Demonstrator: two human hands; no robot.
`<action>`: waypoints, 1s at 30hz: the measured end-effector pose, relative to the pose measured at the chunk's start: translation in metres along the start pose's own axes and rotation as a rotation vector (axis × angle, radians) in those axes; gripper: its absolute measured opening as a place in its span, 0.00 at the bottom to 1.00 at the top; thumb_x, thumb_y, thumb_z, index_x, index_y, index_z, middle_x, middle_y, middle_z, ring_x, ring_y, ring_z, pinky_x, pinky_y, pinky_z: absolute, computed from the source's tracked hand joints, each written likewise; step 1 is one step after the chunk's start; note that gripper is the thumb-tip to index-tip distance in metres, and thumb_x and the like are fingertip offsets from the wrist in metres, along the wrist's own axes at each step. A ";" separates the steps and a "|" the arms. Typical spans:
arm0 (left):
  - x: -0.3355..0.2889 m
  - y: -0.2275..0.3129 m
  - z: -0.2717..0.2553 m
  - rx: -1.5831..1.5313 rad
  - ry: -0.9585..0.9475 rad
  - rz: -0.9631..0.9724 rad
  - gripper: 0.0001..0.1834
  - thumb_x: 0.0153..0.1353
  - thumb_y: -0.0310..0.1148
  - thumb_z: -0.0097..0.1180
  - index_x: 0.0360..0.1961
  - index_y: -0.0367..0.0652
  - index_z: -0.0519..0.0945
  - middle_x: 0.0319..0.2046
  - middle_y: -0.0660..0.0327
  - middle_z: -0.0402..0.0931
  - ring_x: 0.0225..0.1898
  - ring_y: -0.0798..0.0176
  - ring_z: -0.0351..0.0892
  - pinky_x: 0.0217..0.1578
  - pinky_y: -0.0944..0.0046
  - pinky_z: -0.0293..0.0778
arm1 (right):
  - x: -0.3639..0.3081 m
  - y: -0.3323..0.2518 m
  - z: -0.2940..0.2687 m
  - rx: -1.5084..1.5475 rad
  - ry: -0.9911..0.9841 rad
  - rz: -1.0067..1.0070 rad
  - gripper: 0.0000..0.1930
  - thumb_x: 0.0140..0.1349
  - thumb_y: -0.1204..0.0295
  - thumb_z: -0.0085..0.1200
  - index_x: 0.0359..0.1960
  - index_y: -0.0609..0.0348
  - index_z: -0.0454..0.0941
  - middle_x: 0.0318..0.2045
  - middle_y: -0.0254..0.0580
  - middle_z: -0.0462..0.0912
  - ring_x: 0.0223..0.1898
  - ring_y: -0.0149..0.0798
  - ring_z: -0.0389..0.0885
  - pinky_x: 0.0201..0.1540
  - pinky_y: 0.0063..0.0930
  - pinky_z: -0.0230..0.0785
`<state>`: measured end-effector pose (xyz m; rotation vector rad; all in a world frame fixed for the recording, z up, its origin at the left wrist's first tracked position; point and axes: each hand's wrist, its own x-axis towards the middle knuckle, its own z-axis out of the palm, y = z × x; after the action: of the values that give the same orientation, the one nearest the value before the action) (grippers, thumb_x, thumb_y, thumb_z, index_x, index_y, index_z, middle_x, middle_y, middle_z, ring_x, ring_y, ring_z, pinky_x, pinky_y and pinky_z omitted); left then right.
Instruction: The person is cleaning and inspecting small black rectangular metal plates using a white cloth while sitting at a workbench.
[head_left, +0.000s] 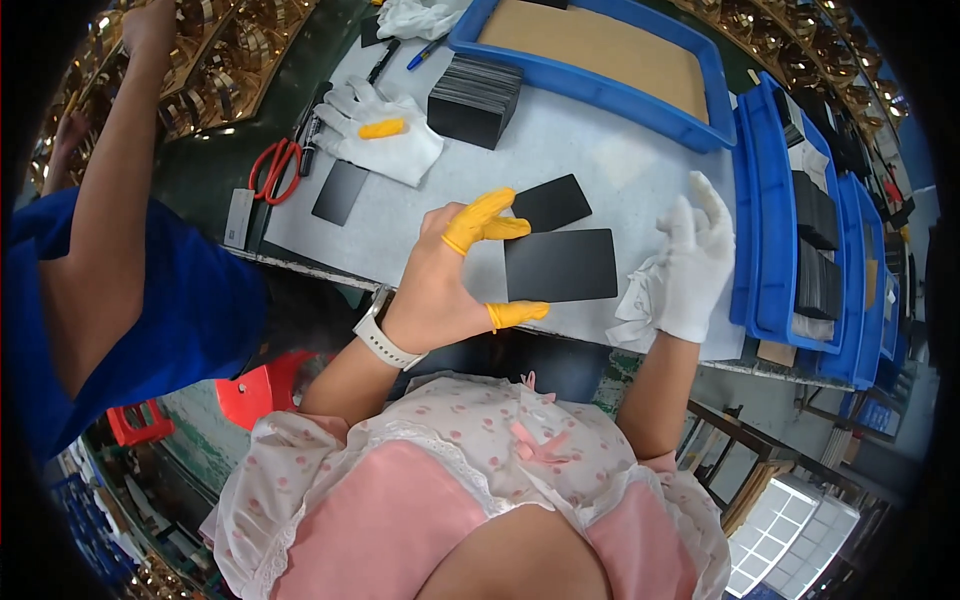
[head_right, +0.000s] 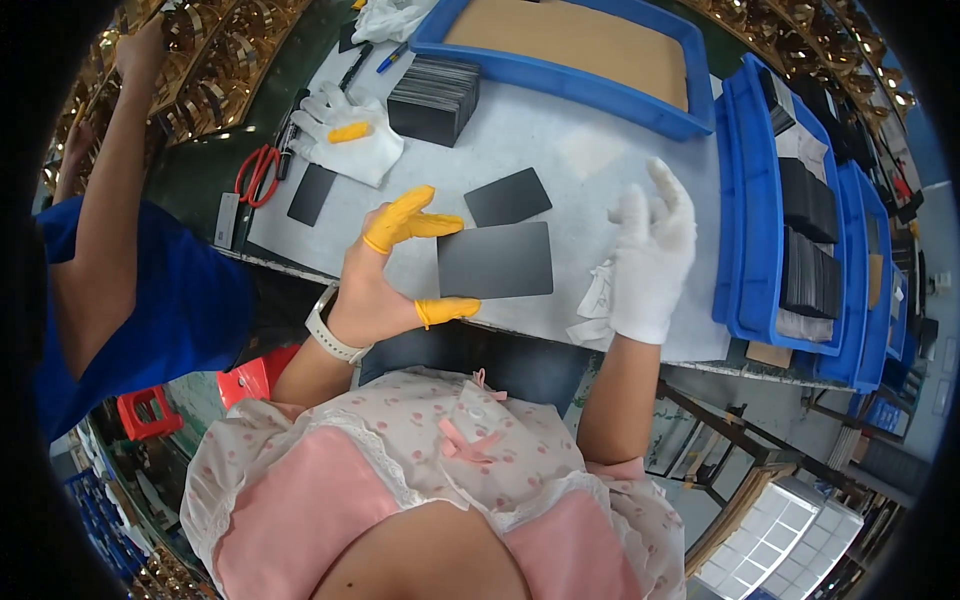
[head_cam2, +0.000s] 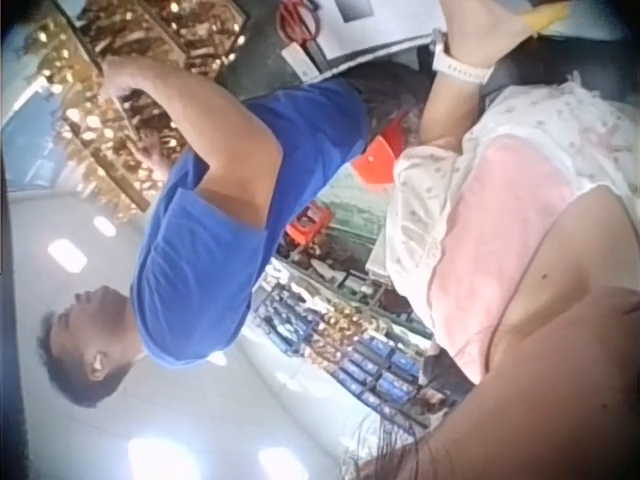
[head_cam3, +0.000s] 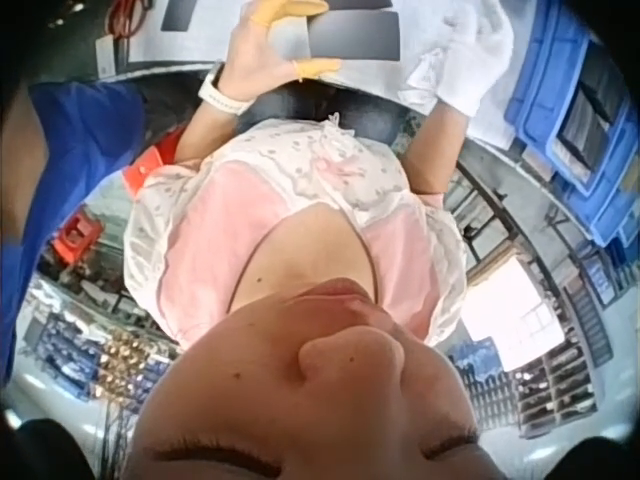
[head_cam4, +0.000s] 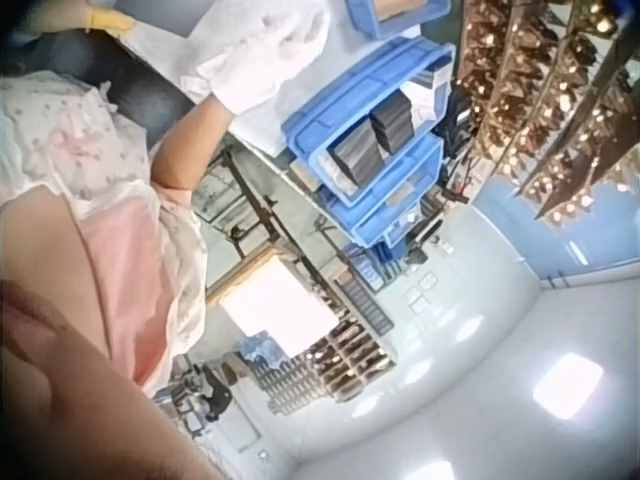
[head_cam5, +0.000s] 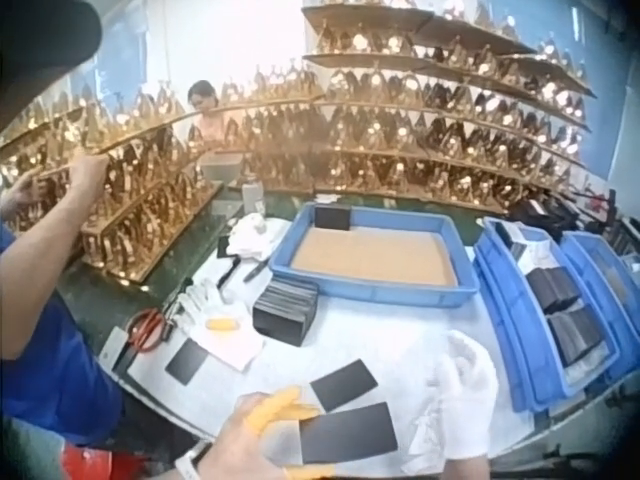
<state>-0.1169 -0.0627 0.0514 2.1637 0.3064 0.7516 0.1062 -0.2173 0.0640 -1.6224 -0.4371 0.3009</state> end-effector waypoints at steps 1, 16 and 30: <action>0.000 -0.003 -0.002 -0.020 0.018 0.007 0.57 0.41 0.38 0.87 0.74 0.42 0.70 0.53 0.59 0.87 0.56 0.54 0.78 0.63 0.54 0.63 | 0.004 -0.001 -0.003 0.016 0.039 0.062 0.26 0.75 0.75 0.59 0.73 0.62 0.69 0.30 0.29 0.79 0.28 0.21 0.75 0.31 0.14 0.68; 0.004 -0.009 0.032 0.296 -0.005 -0.092 0.52 0.46 0.48 0.82 0.66 0.27 0.74 0.54 0.42 0.81 0.59 0.38 0.76 0.59 0.45 0.71 | -0.042 -0.020 0.069 0.046 -0.197 0.344 0.27 0.67 0.80 0.66 0.68 0.68 0.76 0.49 0.39 0.88 0.45 0.28 0.86 0.49 0.24 0.79; 0.012 -0.024 0.023 -0.089 0.018 -0.144 0.43 0.46 0.30 0.78 0.67 0.36 0.75 0.60 0.46 0.79 0.61 0.38 0.75 0.64 0.47 0.71 | -0.044 -0.004 0.085 0.310 -0.133 0.200 0.30 0.63 0.82 0.71 0.67 0.67 0.76 0.49 0.40 0.87 0.46 0.30 0.86 0.50 0.24 0.80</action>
<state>-0.0927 -0.0562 0.0267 2.0289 0.4251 0.6901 0.0290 -0.1612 0.0570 -1.3472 -0.3107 0.6005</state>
